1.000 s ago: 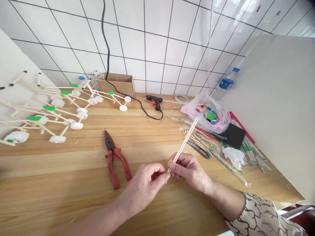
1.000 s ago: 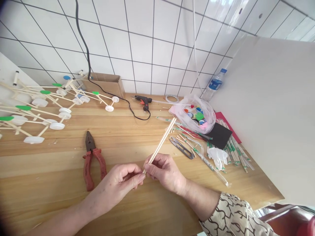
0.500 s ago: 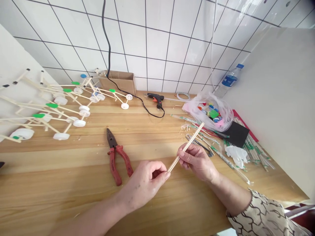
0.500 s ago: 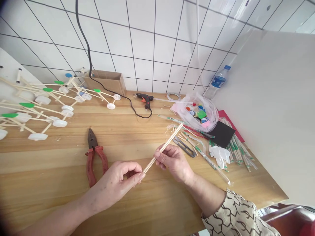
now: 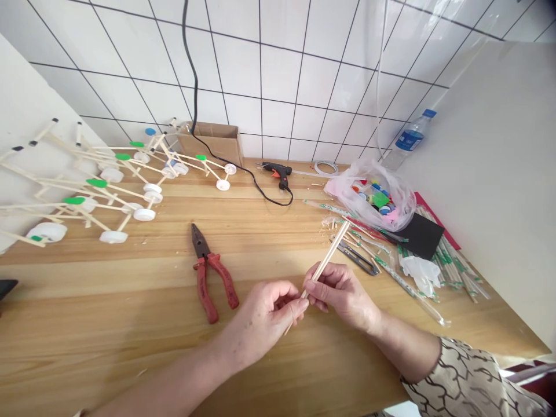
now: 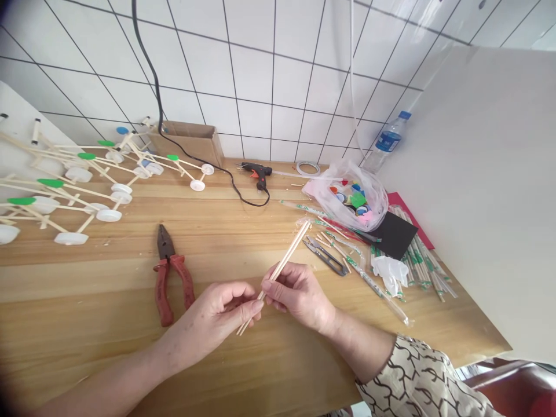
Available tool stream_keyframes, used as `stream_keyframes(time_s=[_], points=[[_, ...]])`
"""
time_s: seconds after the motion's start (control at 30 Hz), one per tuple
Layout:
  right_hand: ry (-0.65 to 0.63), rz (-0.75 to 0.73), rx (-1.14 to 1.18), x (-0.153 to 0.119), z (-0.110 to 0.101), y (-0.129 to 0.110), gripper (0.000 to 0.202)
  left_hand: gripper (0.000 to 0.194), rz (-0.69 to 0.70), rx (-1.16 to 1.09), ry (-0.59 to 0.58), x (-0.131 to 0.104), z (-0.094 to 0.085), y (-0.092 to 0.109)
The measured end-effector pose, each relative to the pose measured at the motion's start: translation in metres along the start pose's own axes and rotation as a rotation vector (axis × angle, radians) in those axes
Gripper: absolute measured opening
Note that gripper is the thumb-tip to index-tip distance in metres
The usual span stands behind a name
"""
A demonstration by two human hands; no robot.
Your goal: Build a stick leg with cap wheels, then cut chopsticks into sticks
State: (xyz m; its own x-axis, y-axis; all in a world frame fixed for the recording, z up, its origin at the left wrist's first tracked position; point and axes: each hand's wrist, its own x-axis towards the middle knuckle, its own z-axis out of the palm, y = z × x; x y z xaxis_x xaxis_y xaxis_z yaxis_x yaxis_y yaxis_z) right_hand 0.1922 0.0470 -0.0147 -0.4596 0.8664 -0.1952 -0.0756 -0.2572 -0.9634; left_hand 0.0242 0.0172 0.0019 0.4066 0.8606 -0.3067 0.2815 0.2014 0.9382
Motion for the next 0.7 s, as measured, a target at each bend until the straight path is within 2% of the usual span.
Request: stream_keyframes(time_s=[0.33,0.43,0.57,0.63,0.7], points=[[-0.006,-0.024,-0.032,-0.003,0.005,0.001,0.025,0.029,0.039,0.025,0.073,-0.002,0.005,-0.002],[-0.008,-0.022,-0.043,-0.002,0.005,0.002,0.027,0.030,0.072,0.127,0.105,-0.003,0.003,-0.005],[-0.042,-0.019,-0.158,-0.002,0.007,-0.002,0.030,0.030,0.201,0.387,0.177,-0.003,-0.003,-0.008],[-0.043,-0.096,-0.338,-0.005,0.008,-0.006,0.028,0.029,0.284,0.562,0.240,-0.003,-0.007,-0.008],[0.000,-0.309,-0.603,-0.011,0.009,-0.010,0.023,0.025,0.384,0.739,0.310,-0.003,-0.011,-0.009]])
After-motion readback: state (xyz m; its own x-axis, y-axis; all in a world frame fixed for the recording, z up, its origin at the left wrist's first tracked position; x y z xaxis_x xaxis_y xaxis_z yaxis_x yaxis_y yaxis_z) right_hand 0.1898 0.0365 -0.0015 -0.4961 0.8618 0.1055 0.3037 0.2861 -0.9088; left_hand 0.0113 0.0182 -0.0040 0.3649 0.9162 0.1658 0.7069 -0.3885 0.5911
